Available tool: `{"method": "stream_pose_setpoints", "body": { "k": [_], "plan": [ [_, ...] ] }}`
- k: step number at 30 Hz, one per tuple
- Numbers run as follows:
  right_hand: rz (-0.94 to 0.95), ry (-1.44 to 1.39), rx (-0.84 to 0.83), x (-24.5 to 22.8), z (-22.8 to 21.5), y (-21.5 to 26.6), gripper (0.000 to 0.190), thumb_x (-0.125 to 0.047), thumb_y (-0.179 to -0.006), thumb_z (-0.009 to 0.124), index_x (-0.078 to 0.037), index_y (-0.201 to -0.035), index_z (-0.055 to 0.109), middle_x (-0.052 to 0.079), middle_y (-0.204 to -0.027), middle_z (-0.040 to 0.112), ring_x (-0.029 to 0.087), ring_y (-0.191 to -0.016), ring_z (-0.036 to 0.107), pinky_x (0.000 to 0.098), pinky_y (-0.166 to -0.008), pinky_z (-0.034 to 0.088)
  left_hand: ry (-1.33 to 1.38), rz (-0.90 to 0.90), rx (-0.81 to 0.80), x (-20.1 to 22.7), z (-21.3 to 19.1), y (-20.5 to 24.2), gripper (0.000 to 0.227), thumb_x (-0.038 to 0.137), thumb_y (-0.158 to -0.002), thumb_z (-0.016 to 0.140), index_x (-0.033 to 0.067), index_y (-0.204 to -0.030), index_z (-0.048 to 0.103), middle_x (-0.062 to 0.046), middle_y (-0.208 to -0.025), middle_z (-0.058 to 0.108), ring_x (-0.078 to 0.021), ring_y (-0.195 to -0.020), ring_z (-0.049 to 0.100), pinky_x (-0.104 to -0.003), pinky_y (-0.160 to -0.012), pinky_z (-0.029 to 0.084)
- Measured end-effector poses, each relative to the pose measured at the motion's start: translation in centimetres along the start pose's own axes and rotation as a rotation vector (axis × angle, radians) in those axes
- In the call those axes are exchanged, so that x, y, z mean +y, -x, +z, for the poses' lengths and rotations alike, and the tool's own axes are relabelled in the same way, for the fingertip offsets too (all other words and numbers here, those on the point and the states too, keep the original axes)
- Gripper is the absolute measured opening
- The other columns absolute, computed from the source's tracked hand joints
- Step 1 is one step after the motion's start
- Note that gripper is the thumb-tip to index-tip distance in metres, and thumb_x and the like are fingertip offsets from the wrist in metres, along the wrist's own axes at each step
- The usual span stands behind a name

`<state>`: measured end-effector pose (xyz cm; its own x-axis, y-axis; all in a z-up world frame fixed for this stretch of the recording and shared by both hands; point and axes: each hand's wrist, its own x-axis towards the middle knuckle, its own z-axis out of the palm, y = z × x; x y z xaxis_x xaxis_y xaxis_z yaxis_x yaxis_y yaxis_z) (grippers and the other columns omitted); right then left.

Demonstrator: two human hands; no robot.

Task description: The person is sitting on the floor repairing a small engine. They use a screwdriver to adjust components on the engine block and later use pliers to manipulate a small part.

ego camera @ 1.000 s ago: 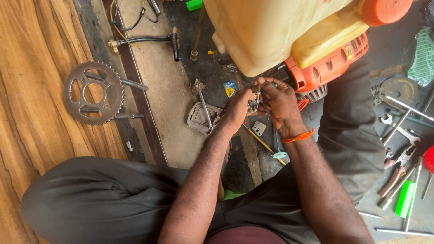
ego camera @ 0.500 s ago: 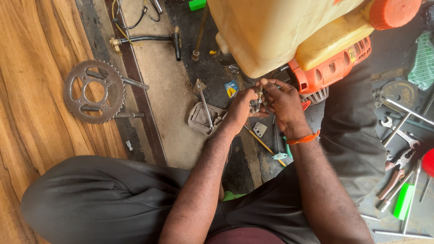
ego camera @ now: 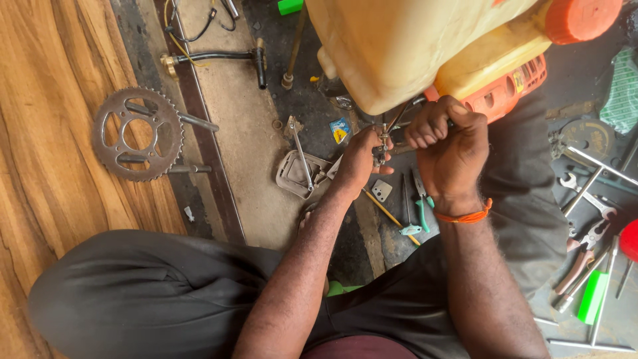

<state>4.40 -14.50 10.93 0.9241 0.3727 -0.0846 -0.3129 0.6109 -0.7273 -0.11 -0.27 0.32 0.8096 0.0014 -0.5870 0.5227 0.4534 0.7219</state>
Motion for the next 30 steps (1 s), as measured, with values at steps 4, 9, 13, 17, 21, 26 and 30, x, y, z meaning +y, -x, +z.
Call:
{"method": "stream_pose_setpoints", "body": {
  "k": [4, 9, 13, 17, 21, 26, 30],
  "plan": [
    [-0.034, 0.022, -0.048, 0.4, 1.1, -0.1, 0.033, -0.031, -0.101, 0.045, -0.010, -0.077, 0.036, 0.005, -0.071, 0.035, 0.017, -0.067, 0.031, 0.0350, -0.073, 0.032, -0.052, -0.002, 0.024, 0.3, 0.1, 0.2, 0.033, 0.029, -0.094, 0.040, 0.0074, -0.106, 0.062, -0.005, -0.099, 0.062, -0.0145, -0.083, 0.060, -0.033, -0.063, 0.062],
    [0.006, 0.003, -0.042, 1.1, 0.9, -0.5, 0.034, -0.030, -0.101, 0.045, -0.010, -0.075, 0.036, 0.005, -0.066, 0.035, 0.017, -0.064, 0.030, 0.0343, -0.068, 0.031, -0.069, -0.035, 0.030, 0.8, 0.4, 0.2, 0.034, 0.031, -0.096, 0.039, 0.0080, -0.107, 0.062, -0.004, -0.099, 0.061, -0.0137, -0.082, 0.060, -0.032, -0.062, 0.060],
    [0.016, 0.005, -0.056, 1.4, 0.8, -0.7, 0.034, -0.030, -0.101, 0.044, -0.010, -0.074, 0.036, 0.005, -0.065, 0.034, 0.016, -0.063, 0.029, 0.0336, -0.065, 0.029, -0.081, -0.070, 0.034, 1.1, 0.3, 0.5, 0.034, 0.030, -0.095, 0.039, 0.0079, -0.105, 0.063, -0.005, -0.095, 0.060, -0.0144, -0.081, 0.061, -0.031, -0.059, 0.060],
    [-0.017, 0.101, -0.098, 1.5, 1.0, -0.6, 0.038, -0.032, -0.103, 0.045, -0.011, -0.074, 0.035, 0.005, -0.064, 0.033, 0.016, -0.061, 0.028, 0.0323, -0.061, 0.028, -0.129, -0.033, 0.033, 0.9, 0.3, 0.4, 0.035, 0.030, -0.096, 0.038, 0.0060, -0.102, 0.062, -0.007, -0.094, 0.063, -0.0138, -0.079, 0.062, -0.030, -0.054, 0.057],
    [-0.004, 0.256, -0.078, 1.6, 1.2, -0.8, 0.052, -0.042, -0.114, 0.042, -0.010, -0.073, 0.035, 0.004, -0.062, 0.030, 0.018, -0.059, 0.029, 0.0356, -0.062, 0.029, -0.267, 0.048, 0.112, 0.4, 0.6, 0.2, 0.035, 0.030, -0.097, 0.041, 0.0022, -0.099, 0.061, -0.010, -0.094, 0.065, -0.0190, -0.063, 0.057, -0.030, -0.047, 0.047],
    [-0.037, 0.278, -0.121, 1.4, 1.2, -1.2, 0.059, -0.047, -0.119, 0.037, -0.012, -0.071, 0.032, 0.004, -0.059, 0.031, 0.017, -0.054, 0.030, 0.0366, -0.062, 0.032, -0.322, 0.111, 0.090, 0.9, 0.7, 0.3, 0.038, 0.032, -0.094, 0.044, 0.0002, -0.085, 0.062, -0.008, -0.077, 0.058, -0.0191, -0.063, 0.052, -0.035, -0.047, 0.041],
    [-0.063, 0.309, 0.024, 2.1, 1.7, -1.3, 0.057, -0.045, -0.118, 0.040, -0.012, -0.074, 0.032, 0.004, -0.060, 0.030, 0.017, -0.053, 0.027, 0.0349, -0.056, 0.027, -0.379, 0.225, 0.125, 1.5, 0.9, 0.8, 0.037, 0.037, -0.088, 0.048, 0.0045, -0.086, 0.067, -0.007, -0.069, 0.066, -0.0192, -0.070, 0.063, -0.038, -0.065, 0.047]
  ]
}}
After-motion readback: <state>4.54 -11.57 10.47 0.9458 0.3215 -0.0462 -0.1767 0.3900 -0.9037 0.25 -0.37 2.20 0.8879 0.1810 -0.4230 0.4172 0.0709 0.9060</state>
